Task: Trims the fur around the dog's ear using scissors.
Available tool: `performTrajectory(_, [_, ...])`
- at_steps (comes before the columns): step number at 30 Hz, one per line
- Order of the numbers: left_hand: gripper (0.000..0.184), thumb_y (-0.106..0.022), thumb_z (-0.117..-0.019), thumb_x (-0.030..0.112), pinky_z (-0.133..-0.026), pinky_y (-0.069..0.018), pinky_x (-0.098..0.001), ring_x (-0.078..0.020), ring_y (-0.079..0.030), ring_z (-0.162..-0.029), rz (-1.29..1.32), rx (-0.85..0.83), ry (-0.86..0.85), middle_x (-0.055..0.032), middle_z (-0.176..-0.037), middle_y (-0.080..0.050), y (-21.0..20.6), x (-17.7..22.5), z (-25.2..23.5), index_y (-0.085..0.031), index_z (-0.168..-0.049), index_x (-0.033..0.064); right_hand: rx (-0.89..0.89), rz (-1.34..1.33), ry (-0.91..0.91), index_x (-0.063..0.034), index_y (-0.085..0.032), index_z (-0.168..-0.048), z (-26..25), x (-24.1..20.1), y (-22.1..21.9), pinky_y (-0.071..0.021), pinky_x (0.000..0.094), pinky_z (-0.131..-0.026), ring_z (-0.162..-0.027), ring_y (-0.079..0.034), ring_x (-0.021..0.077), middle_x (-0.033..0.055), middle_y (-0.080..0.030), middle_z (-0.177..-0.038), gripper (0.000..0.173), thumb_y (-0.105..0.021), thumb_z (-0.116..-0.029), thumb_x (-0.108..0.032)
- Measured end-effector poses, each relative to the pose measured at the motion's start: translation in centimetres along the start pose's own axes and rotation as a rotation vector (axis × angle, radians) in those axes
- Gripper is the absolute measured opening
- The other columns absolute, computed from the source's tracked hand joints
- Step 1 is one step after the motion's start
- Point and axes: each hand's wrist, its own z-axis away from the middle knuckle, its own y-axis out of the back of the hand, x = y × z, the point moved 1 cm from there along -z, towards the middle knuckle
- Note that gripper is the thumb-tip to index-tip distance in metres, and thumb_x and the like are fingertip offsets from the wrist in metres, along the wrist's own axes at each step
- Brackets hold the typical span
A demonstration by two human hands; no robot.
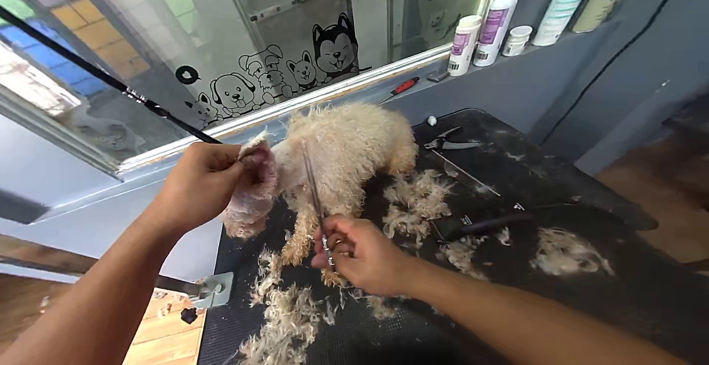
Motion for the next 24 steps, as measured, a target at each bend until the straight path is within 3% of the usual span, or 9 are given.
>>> performTrajectory(3, [0.027, -0.059, -0.104, 0.026, -0.065, -0.0582, -0.0293, -0.0108, -0.067, -0.066, 0.172, 0.029, 0.053, -0.0016, -0.074, -0.071, -0.1, -0.1, 0.0, -0.075, -0.088, 0.0105, -0.044, -0.065, 0.059, 0.0006, -0.062, -0.121, -1.9, 0.5, -2.1, -0.0615, 0.0291, -0.082, -0.088, -0.07, 0.0111, 0.0075, -0.07, -0.102, 0.033, -0.07, -0.0991, -0.023])
performTrajectory(6, [0.025, -0.06, -0.1034, 0.023, -0.069, -0.0605, -0.0307, -0.0125, -0.069, -0.07, 0.325, 0.045, 0.103, -0.005, -0.078, -0.072, -0.2, -0.4, 0.0, -0.074, -0.091, 0.0072, -0.049, -0.16, -0.001, -0.0013, -0.062, -0.12, -3.1, 0.8, -3.4, -0.0616, 0.0283, -0.078, -0.083, -0.07, 0.0108, 0.0061, -0.07, -0.098, 0.031, -0.069, -0.0998, -0.023])
performTrajectory(9, [0.023, -0.06, -0.1034, 0.02, -0.068, -0.0598, -0.029, -0.0116, -0.068, -0.068, 0.388, 0.061, 0.13, -0.0053, -0.077, -0.071, -0.3, -0.2, 0.1, -0.074, -0.091, 0.0065, 0.007, -0.211, 0.02, -0.0013, -0.062, -0.118, -3.0, 1.0, -3.5, -0.0623, 0.0298, -0.075, -0.08, -0.071, 0.0122, 0.0062, -0.07, -0.093, 0.028, -0.068, -0.0999, -0.023])
performTrajectory(14, [0.023, -0.06, -0.1034, 0.02, -0.065, -0.0575, -0.025, -0.0081, -0.065, -0.067, 0.436, 0.077, 0.146, -0.0023, -0.077, -0.07, -0.2, -0.3, -0.1, -0.074, -0.09, 0.0081, -0.066, -0.166, 0.176, 0.0007, -0.061, -0.114, -2.0, 1.4, -1.7, -0.0618, 0.0299, -0.077, -0.083, -0.069, 0.0109, 0.0063, -0.069, -0.095, 0.034, -0.067, -0.1, -0.029])
performTrajectory(24, [0.027, -0.057, -0.1053, 0.019, -0.066, -0.0605, -0.0284, -0.0114, -0.068, -0.068, 0.484, 0.096, 0.237, -0.0061, -0.077, -0.072, -0.6, 0.2, -0.2, -0.073, -0.089, 0.0052, -0.16, -0.144, 0.107, -0.0008, -0.063, -0.113, -2.4, 1.5, 0.2, -0.0598, 0.0271, -0.076, -0.08, -0.068, 0.0085, 0.0044, -0.068, -0.09, 0.035, -0.071, -0.0975, -0.031])
